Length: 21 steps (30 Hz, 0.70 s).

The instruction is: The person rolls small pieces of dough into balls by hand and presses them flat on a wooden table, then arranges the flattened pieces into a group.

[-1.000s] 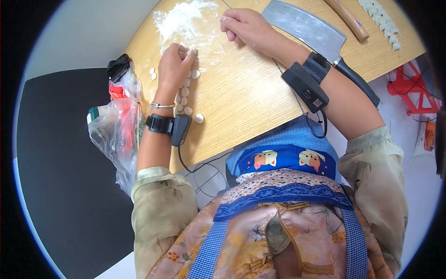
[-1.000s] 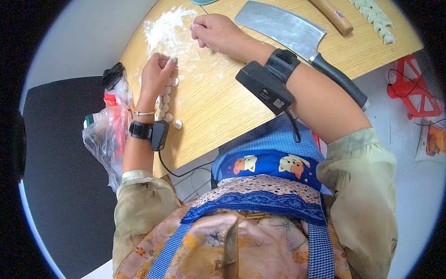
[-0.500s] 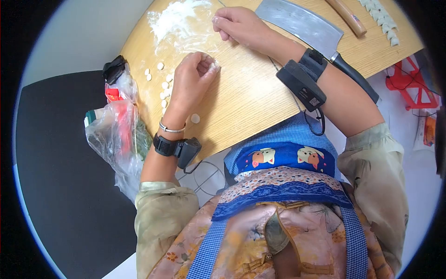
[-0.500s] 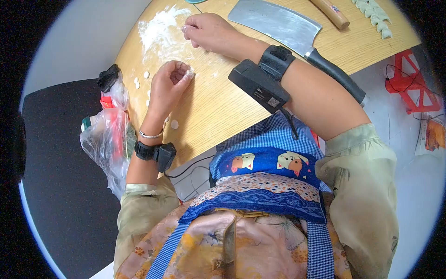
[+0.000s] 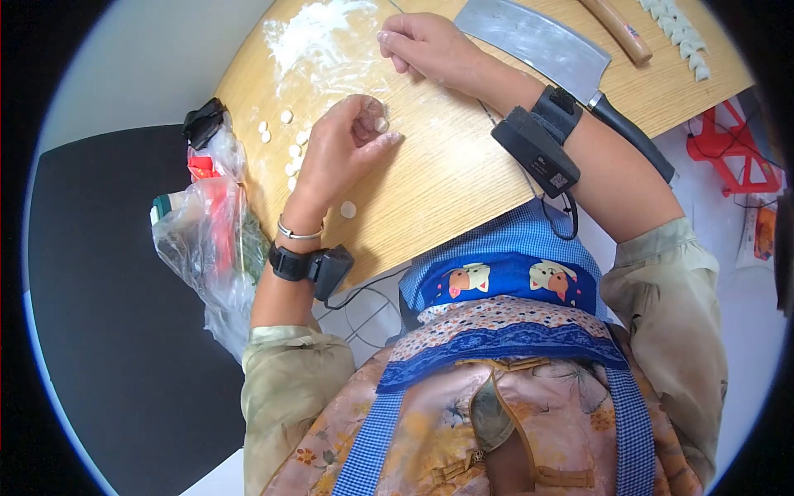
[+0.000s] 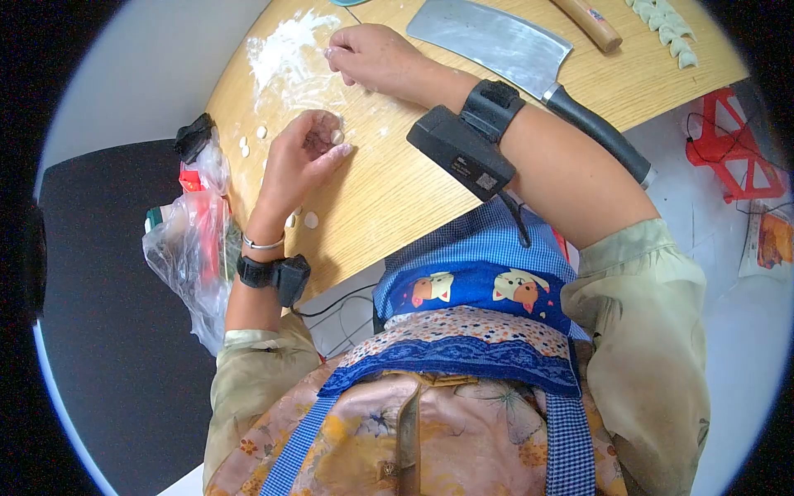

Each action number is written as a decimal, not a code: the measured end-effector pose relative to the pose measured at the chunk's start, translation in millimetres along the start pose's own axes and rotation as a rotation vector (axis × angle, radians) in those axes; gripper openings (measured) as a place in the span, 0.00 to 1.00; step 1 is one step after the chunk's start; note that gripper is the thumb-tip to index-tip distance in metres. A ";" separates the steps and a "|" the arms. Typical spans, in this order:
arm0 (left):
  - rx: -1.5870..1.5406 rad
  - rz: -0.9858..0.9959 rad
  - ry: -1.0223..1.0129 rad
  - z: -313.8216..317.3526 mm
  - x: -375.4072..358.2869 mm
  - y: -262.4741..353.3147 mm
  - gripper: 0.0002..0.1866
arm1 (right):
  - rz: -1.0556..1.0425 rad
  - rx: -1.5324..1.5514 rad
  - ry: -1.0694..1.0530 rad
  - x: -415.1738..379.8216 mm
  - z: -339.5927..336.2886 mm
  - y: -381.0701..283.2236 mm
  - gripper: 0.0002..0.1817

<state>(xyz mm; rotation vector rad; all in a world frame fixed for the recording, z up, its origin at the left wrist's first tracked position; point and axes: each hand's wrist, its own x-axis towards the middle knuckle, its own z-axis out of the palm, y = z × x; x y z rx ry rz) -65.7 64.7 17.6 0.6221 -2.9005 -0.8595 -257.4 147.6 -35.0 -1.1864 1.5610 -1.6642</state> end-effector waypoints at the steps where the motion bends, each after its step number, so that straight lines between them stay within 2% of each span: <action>1: -0.021 0.028 -0.007 0.1 0.2 -3.1 0.11 | -0.014 -0.017 0.006 -0.7 0.4 0.2 0.16; 9: -0.033 0.012 -0.014 1.9 1.1 -3.6 0.09 | 0.016 -0.022 -0.002 -2.1 0.8 -3.4 0.15; 11: 0.062 0.125 -0.001 2.1 3.1 -2.9 0.10 | 0.019 0.004 -0.006 -3.0 0.7 -4.6 0.15; 15: 0.078 0.151 0.018 4.0 9.4 -6.1 0.09 | -0.012 -0.015 -0.016 0.5 -0.6 -0.7 0.15; 17: 0.166 0.292 0.210 10.9 27.8 -15.6 0.12 | -0.025 -0.013 -0.034 1.8 2.1 2.1 0.16; 21: 0.276 0.396 0.262 27.6 43.6 -20.1 0.16 | -0.070 -0.047 0.022 3.1 2.9 2.9 0.15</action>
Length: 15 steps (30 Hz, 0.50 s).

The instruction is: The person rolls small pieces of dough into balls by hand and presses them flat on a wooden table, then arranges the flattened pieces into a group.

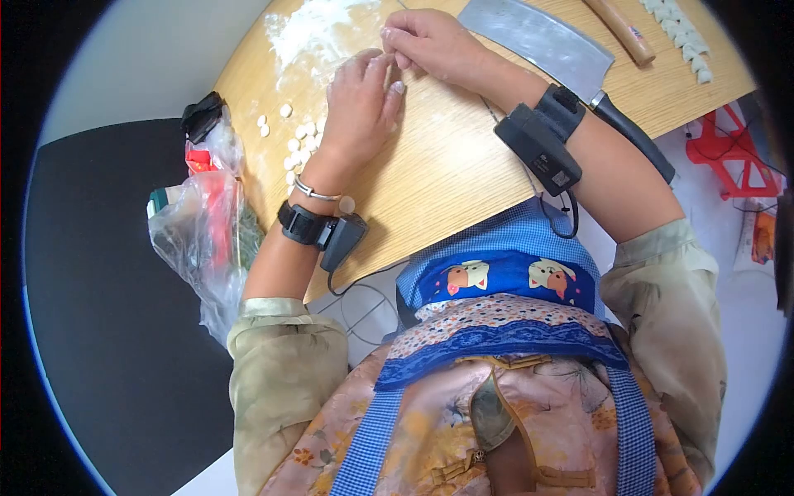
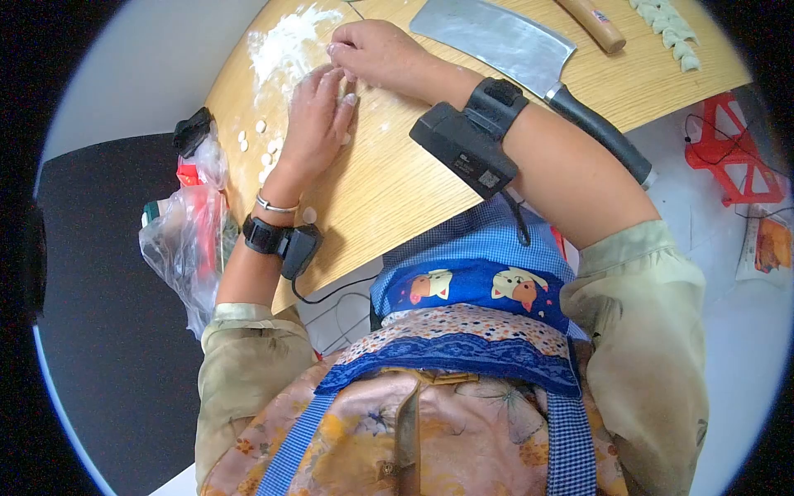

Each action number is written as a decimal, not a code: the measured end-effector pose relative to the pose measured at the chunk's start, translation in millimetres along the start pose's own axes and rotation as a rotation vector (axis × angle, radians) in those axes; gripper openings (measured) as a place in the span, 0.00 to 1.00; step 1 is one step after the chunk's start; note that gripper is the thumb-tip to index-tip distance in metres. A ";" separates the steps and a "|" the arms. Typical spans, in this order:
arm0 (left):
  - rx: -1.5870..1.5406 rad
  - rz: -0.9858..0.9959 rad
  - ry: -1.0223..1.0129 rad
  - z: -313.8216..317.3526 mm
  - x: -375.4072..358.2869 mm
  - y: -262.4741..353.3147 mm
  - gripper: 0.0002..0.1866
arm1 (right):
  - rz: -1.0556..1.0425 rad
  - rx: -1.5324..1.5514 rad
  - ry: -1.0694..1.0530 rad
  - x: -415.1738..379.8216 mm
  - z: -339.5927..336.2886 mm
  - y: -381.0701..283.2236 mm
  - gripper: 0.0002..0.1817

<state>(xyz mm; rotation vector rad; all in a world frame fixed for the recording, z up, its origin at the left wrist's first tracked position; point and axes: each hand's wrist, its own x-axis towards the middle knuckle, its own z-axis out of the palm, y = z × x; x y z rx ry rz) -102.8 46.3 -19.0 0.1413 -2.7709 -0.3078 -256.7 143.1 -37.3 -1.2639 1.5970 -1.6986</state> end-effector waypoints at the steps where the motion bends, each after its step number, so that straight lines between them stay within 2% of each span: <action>1: 0.081 0.011 -0.013 2.9 -2.0 1.7 0.17 | 0.003 0.015 -0.010 0.3 -0.6 0.8 0.15; 6: 0.202 0.025 -0.039 2.1 -5.7 -2.0 0.20 | -0.012 -0.022 -0.030 0.1 -1.1 -0.5 0.15; 8: -0.071 0.006 -0.075 -4.0 1.3 -12.1 0.18 | 0.009 -0.048 -0.021 0.2 -2.3 -3.0 0.15; 11: -0.245 -0.082 -0.117 -6.0 4.7 -16.3 0.17 | -0.002 -0.037 -0.038 -0.7 -1.9 -2.3 0.15; 15: -0.038 0.055 0.031 -4.6 7.5 -7.9 0.14 | -0.008 -0.007 -0.008 1.1 -0.2 -1.1 0.15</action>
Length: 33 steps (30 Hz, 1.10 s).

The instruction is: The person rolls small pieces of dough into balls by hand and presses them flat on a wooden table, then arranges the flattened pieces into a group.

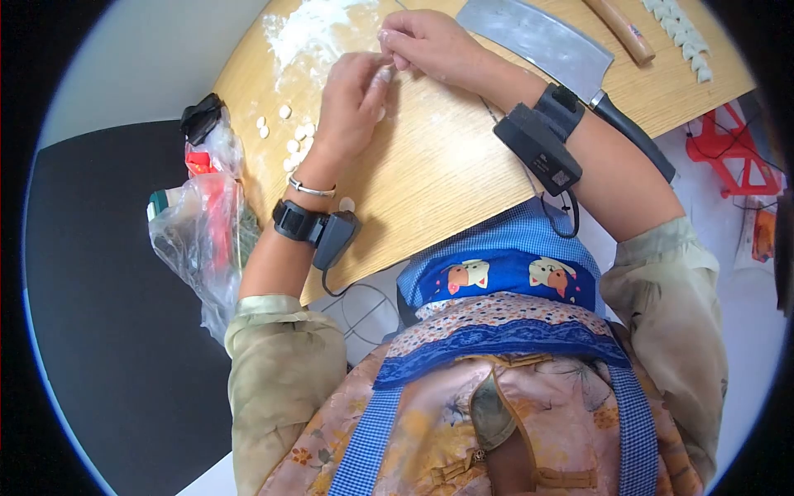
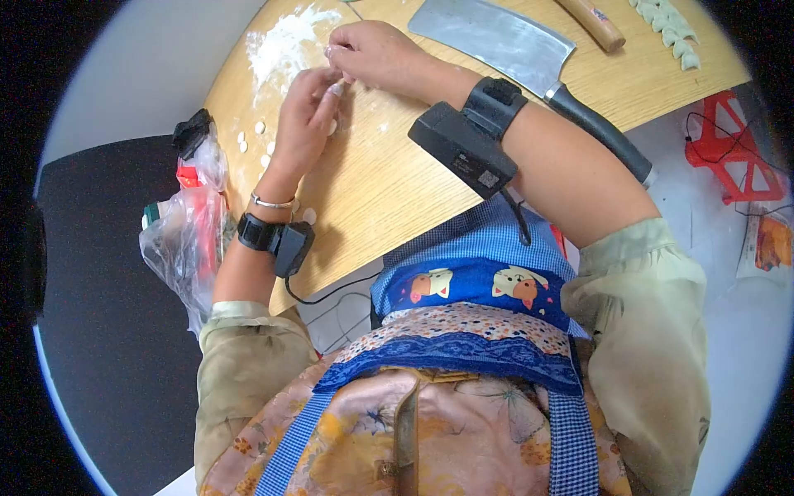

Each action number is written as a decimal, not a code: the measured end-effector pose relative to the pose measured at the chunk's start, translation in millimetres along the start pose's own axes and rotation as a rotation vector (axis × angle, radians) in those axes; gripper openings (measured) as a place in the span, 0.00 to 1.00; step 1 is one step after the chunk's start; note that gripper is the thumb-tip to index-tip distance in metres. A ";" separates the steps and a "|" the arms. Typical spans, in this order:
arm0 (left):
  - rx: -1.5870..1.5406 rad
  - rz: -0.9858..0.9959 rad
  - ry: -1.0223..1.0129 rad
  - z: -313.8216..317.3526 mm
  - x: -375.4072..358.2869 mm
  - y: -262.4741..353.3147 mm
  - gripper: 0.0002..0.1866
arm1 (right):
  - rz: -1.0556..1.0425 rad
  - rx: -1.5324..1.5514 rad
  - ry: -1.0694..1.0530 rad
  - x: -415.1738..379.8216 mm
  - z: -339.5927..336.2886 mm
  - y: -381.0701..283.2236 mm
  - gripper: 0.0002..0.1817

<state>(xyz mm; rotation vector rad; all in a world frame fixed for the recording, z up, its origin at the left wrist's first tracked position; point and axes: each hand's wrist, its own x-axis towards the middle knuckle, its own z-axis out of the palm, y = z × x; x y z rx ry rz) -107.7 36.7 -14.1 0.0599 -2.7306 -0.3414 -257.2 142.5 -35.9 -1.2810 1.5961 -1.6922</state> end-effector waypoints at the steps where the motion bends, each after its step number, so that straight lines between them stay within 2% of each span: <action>1: -0.230 -0.293 -0.021 -3.6 -1.8 3.9 0.12 | 0.017 0.000 -0.010 0.2 -1.7 0.3 0.16; 2: -0.459 -0.589 -0.043 -6.1 -3.1 7.4 0.11 | 0.020 -0.001 -0.008 -0.4 -3.3 -1.5 0.16; 3: -0.467 -0.566 0.049 -4.8 -2.1 11.6 0.09 | 0.038 -0.002 -0.028 -1.3 -4.5 -3.4 0.15; 4: -0.468 -0.566 0.047 -6.4 -2.0 14.9 0.09 | 0.054 -0.003 -0.048 -1.5 -5.0 -5.5 0.15; 6: -0.432 -0.714 0.017 -10.6 -2.2 20.8 0.09 | 0.044 -0.010 -0.034 -0.1 -2.7 -2.4 0.15; 10: -0.606 -0.707 0.092 -11.3 -8.4 8.8 0.09 | 0.035 0.004 -0.026 0.3 -2.9 -0.6 0.15; 12: -0.436 -0.615 -0.051 -20.4 -10.1 5.5 0.08 | 0.041 0.000 -0.024 -2.2 -3.8 -2.8 0.15; 13: -0.435 -0.614 -0.052 -24.8 -12.9 5.3 0.08 | 0.047 -0.004 -0.024 -3.0 -4.1 -4.1 0.15; 15: -0.399 -0.592 -0.314 -37.7 -17.7 14.5 0.09 | 0.044 -0.007 -0.028 -3.1 -4.1 -3.8 0.15; 16: -0.398 -0.592 -0.314 -39.8 -20.5 18.4 0.09 | 0.041 -0.013 -0.034 -3.2 -4.0 -3.9 0.15; 18: -0.246 -0.408 -0.355 -42.7 -26.2 24.2 0.14 | 0.033 -0.032 -0.030 -1.8 -3.2 -1.9 0.15; 19: -0.233 -0.429 -0.389 -44.8 -27.7 25.7 0.15 | 0.026 -0.053 -0.027 -1.5 -2.9 -1.0 0.15; 26: -0.300 -0.509 -0.310 -42.8 -32.0 31.0 0.10 | 0.029 -0.035 -0.026 -2.6 -2.9 -0.9 0.15; 29: -0.199 -0.518 -0.293 -43.3 -34.0 34.5 0.09 | 0.041 -0.042 -0.048 -4.1 -4.5 -2.9 0.14; 31: -0.087 -0.306 -0.256 -44.2 -37.2 39.0 0.09 | 0.029 -0.035 -0.061 -4.1 -4.7 -1.9 0.15; 33: -0.145 -0.320 -0.275 -48.9 -38.9 43.2 0.09 | 0.030 -0.042 -0.057 -4.1 -4.3 -2.4 0.14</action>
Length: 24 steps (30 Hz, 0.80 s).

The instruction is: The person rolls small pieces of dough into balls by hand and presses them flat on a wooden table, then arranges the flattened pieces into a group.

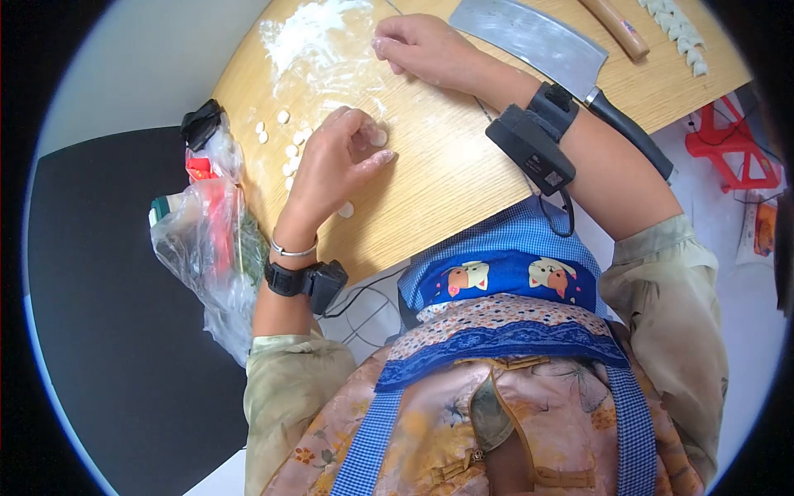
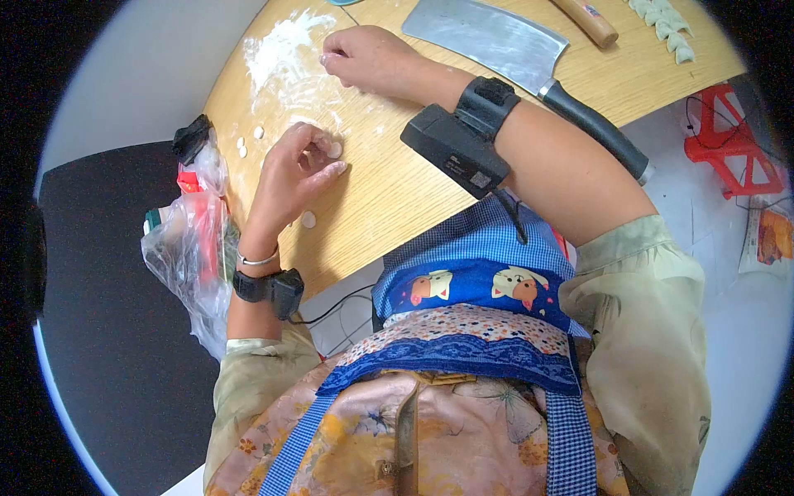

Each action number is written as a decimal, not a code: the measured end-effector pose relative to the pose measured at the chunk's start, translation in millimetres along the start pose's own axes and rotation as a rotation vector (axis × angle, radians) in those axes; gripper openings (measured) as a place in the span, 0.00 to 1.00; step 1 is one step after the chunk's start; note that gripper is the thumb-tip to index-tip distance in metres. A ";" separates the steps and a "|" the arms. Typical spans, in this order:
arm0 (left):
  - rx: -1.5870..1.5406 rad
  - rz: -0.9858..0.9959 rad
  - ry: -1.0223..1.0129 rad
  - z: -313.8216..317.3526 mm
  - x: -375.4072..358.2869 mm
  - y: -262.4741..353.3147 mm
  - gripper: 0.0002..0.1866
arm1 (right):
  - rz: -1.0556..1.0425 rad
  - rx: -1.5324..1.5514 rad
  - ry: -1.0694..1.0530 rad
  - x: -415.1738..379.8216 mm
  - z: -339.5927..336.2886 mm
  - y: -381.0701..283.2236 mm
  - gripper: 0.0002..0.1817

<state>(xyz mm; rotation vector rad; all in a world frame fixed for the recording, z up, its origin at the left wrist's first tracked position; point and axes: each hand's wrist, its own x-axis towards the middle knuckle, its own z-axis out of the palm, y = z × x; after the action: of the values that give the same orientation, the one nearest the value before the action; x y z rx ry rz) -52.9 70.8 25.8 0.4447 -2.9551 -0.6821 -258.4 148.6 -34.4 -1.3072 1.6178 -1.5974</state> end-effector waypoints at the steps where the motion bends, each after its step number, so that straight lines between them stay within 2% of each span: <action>1: -0.054 -0.011 -0.026 -1.6 -0.9 1.3 0.09 | 0.000 -0.005 0.001 -0.1 0.7 0.0 0.14; 2: -0.054 -0.013 -0.027 -2.5 -0.7 1.8 0.09 | 0.001 -0.003 0.001 0.5 1.3 1.7 0.14; 4: -0.113 -0.217 -0.078 -4.1 0.2 3.2 0.09 | -0.037 -0.042 0.027 2.7 2.5 4.6 0.14; 7: -0.164 -0.226 -0.026 7.6 1.0 -6.6 0.12 | -0.019 -0.058 0.033 0.3 2.4 0.9 0.15; 10: -0.162 -0.218 -0.060 7.4 1.3 -4.3 0.09 | -0.007 -0.041 0.002 -1.3 0.1 -2.2 0.14; 14: -0.246 -0.163 -0.001 10.3 9.4 -19.0 0.11 | 0.004 -0.063 -0.018 1.0 -0.4 -1.2 0.14; 16: -0.111 0.008 0.265 18.6 21.8 -23.9 0.17 | -0.031 -0.028 0.000 0.6 0.4 1.4 0.14; 17: -0.112 0.004 0.268 23.6 27.9 -26.2 0.17 | -0.032 -0.028 -0.005 1.1 1.3 1.2 0.14; 19: 0.103 0.134 0.266 35.6 38.0 -28.5 0.23 | -0.035 -0.093 0.020 2.5 1.5 0.3 0.14; 20: 0.171 0.103 0.239 42.4 38.6 -26.5 0.28 | -0.036 -0.095 0.017 3.7 2.0 2.2 0.14; 21: 0.172 0.103 0.239 46.7 37.6 -25.4 0.28 | -0.065 -0.112 0.032 4.8 2.8 4.4 0.14; 23: 0.426 0.087 0.183 53.3 33.1 -25.3 0.26 | -0.087 -0.126 0.053 3.9 3.3 7.0 0.14; 24: 0.426 0.089 0.180 54.4 32.4 -26.9 0.26 | -0.091 -0.127 0.054 3.2 3.1 6.3 0.14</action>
<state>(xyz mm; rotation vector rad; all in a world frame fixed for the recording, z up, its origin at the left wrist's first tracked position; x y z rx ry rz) -84.3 60.8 -34.5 0.3735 -2.9128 0.0046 -258.7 143.4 -40.2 -1.4326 1.7404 -1.6183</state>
